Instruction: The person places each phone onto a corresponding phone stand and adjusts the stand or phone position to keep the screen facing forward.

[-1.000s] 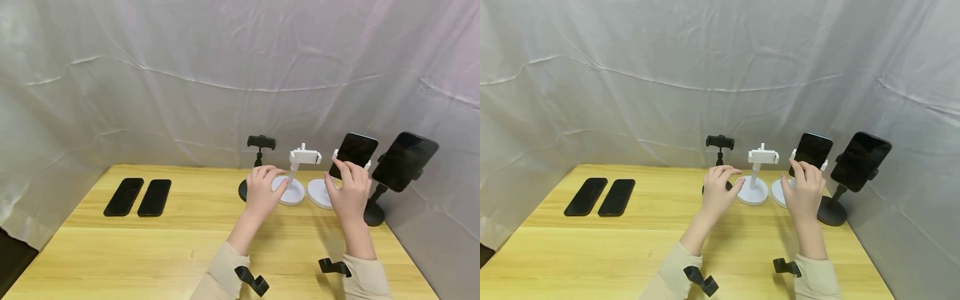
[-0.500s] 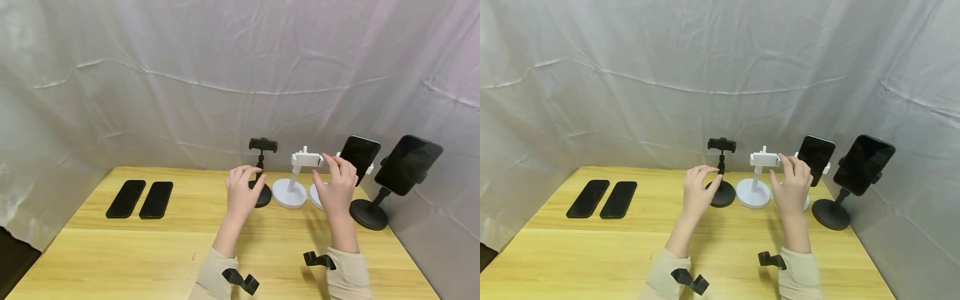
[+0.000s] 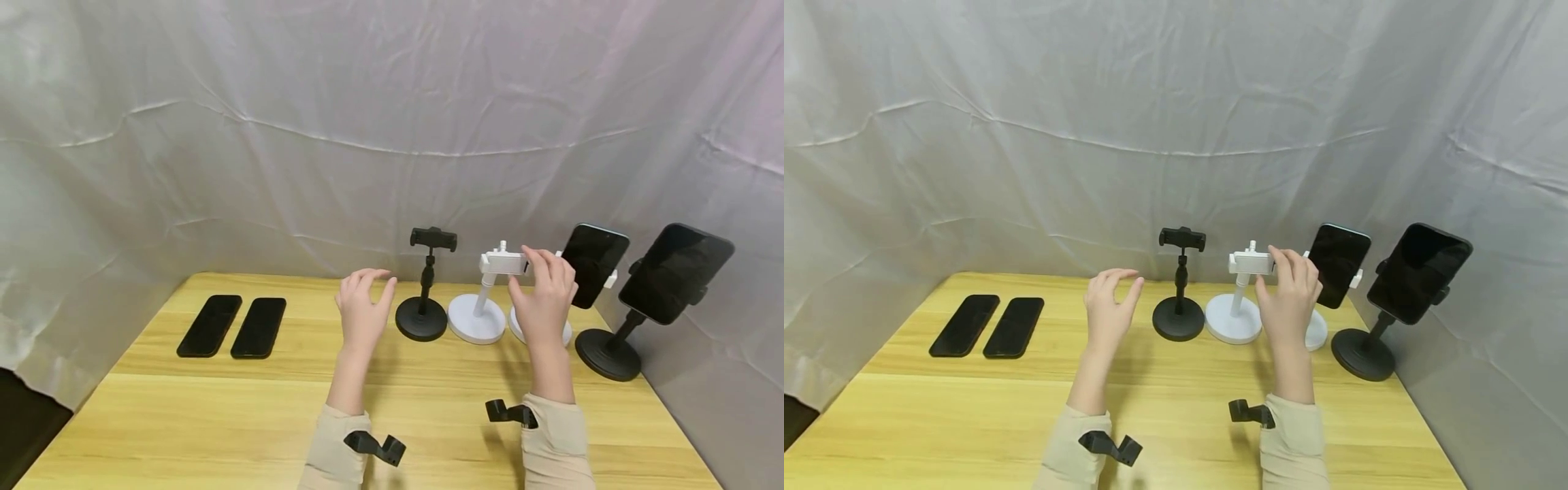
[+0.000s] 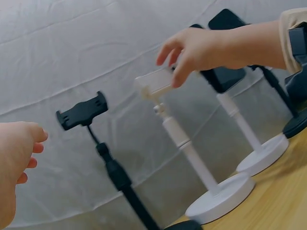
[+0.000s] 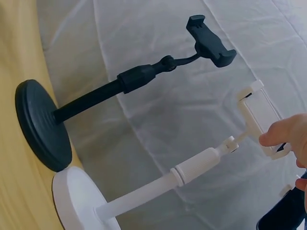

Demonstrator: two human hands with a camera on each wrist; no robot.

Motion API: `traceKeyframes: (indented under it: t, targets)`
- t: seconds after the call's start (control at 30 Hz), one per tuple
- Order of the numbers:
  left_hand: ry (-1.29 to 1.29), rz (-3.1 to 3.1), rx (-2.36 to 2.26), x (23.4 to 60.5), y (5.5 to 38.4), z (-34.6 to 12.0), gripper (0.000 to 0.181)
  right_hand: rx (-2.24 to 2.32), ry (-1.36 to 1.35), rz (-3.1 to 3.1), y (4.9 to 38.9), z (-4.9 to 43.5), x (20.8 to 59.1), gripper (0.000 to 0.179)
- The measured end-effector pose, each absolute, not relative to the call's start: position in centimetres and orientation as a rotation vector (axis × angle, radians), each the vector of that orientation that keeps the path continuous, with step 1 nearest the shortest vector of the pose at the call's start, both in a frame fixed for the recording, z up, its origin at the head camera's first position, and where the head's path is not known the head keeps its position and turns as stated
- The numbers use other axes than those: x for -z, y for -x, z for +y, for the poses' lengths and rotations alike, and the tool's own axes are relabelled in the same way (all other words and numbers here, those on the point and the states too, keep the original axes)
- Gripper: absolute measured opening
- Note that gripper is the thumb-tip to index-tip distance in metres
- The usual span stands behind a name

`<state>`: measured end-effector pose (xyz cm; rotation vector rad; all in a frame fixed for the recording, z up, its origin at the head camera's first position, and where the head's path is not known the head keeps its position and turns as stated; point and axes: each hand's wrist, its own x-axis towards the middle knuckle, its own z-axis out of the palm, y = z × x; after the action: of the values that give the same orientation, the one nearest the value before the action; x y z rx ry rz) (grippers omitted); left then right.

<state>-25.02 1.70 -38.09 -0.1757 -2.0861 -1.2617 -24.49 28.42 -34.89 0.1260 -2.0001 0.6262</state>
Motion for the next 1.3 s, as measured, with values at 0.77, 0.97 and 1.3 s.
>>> traceKeyframes:
  t: [0.77,0.97,1.3]
  targets:
    - [-0.164,-2.006,1.362,40.9,27.0,-4.7,0.024,-0.64,-0.09,-2.075,24.7,28.1,34.8,0.041]
    - [-0.261,-1.986,1.344,42.1,27.4,-6.4,0.027,-0.651,-0.085,-2.068,24.9,28.3,34.7,0.041]
    - [-0.474,-1.914,1.24,44.7,27.7,-10.0,0.027,-0.663,-0.079,-2.08,24.8,28.2,34.8,0.041]
